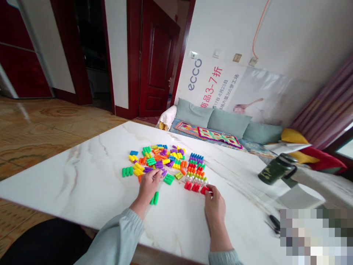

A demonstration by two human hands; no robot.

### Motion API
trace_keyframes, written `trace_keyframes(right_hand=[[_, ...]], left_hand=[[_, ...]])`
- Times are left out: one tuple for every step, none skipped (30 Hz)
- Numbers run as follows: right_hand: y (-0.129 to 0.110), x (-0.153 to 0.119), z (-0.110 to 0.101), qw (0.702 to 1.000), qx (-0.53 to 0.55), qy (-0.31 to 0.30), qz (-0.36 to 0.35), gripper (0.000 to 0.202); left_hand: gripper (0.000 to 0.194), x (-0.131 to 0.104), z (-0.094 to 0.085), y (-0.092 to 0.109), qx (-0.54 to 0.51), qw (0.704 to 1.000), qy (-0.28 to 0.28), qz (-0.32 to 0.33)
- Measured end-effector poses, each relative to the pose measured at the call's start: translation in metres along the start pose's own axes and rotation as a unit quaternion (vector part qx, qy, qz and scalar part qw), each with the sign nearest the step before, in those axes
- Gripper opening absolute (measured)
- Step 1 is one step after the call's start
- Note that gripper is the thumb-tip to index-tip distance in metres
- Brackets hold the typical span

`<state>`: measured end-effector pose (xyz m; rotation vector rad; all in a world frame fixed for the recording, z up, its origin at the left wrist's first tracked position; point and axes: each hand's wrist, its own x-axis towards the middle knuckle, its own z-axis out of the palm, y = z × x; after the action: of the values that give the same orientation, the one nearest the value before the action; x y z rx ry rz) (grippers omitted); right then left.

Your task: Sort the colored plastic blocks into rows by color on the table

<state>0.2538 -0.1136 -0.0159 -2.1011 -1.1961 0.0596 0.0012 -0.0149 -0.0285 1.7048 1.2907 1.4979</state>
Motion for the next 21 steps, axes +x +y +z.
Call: trace_keyframes(right_hand=[[0.000, 0.000, 0.000, 1.000, -0.003, -0.004, 0.000, 0.036], [0.000, 0.000, 0.001, 1.000, -0.006, -0.007, 0.000, 0.036], [0.000, 0.000, 0.002, 1.000, -0.010, -0.008, 0.000, 0.035], [0.001, 0.000, 0.004, 1.000, -0.014, -0.008, -0.001, 0.034], [0.002, 0.000, 0.005, 1.000, -0.017, -0.008, -0.002, 0.034], [0.003, 0.000, 0.005, 1.000, -0.018, -0.007, -0.003, 0.033], [0.004, 0.000, 0.006, 1.000, -0.016, -0.005, -0.006, 0.033], [0.004, 0.000, 0.005, 1.000, -0.011, 0.001, -0.009, 0.033], [0.003, -0.001, 0.004, 1.000, 0.000, 0.019, -0.012, 0.032], [0.000, -0.003, 0.002, 0.998, 0.017, 0.054, -0.016, 0.031], [-0.004, -0.006, -0.001, 0.994, 0.042, 0.103, -0.023, 0.029], [-0.011, -0.010, -0.005, 0.984, 0.074, 0.155, -0.040, 0.027], [-0.020, -0.016, -0.008, 0.971, 0.108, 0.202, -0.068, 0.024], [-0.032, -0.024, -0.011, 0.956, 0.146, 0.225, -0.115, 0.022], [-0.045, -0.032, -0.013, 0.944, 0.180, 0.201, -0.191, 0.021], [-0.060, -0.040, -0.014, 0.931, 0.198, 0.146, -0.270, 0.022], [-0.076, -0.048, -0.014, 0.910, 0.202, 0.084, -0.352, 0.026], [-0.092, -0.053, -0.013, 0.885, 0.196, 0.043, -0.421, 0.030], [-0.105, -0.057, -0.010, 0.864, 0.186, 0.012, -0.467, 0.032], [-0.117, -0.058, -0.005, 0.853, 0.173, -0.014, -0.492, 0.034], [-0.125, -0.057, 0.001, 0.852, 0.157, -0.031, -0.499, 0.036]], left_hand=[[0.035, 0.000, 0.000, 0.001, 0.000, 1.000, -0.001, -0.002], [0.035, 0.000, -0.001, 0.002, 0.001, 1.000, -0.002, -0.005], [0.034, 0.000, -0.001, 0.003, 0.002, 1.000, -0.002, -0.007], [0.034, -0.001, -0.001, 0.004, 0.002, 1.000, -0.004, -0.009], [0.034, -0.001, -0.002, 0.005, 0.003, 1.000, -0.006, -0.009], [0.034, -0.001, -0.002, 0.006, 0.004, 1.000, -0.008, -0.008], [0.033, -0.001, -0.002, 0.007, 0.006, 1.000, -0.009, -0.006], [0.033, -0.001, -0.003, 0.008, 0.007, 1.000, -0.009, -0.004], [0.032, -0.001, -0.003, 0.009, 0.007, 1.000, -0.007, -0.002], [0.031, -0.001, -0.003, 0.009, 0.007, 1.000, -0.005, -0.001], [0.031, -0.001, -0.003, 0.009, 0.006, 1.000, -0.002, -0.002], [0.031, -0.001, -0.002, 0.009, 0.005, 1.000, -0.001, -0.005], [0.031, -0.001, -0.002, 0.008, 0.004, 1.000, -0.002, -0.008], [0.032, -0.001, -0.002, 0.008, 0.003, 1.000, -0.003, -0.011], [0.032, -0.001, -0.002, 0.007, 0.004, 1.000, -0.003, -0.013], [0.033, -0.001, -0.002, 0.007, 0.006, 1.000, -0.004, -0.015], [0.033, -0.001, -0.002, 0.007, 0.009, 1.000, -0.005, -0.016], [0.034, -0.001, -0.003, 0.007, 0.013, 1.000, -0.005, -0.016], [0.036, -0.001, -0.004, 0.008, 0.018, 1.000, -0.007, -0.018], [0.037, -0.001, -0.004, 0.009, 0.024, 0.999, -0.008, -0.021], [0.038, -0.001, -0.005, 0.010, 0.029, 0.999, -0.009, -0.024]])
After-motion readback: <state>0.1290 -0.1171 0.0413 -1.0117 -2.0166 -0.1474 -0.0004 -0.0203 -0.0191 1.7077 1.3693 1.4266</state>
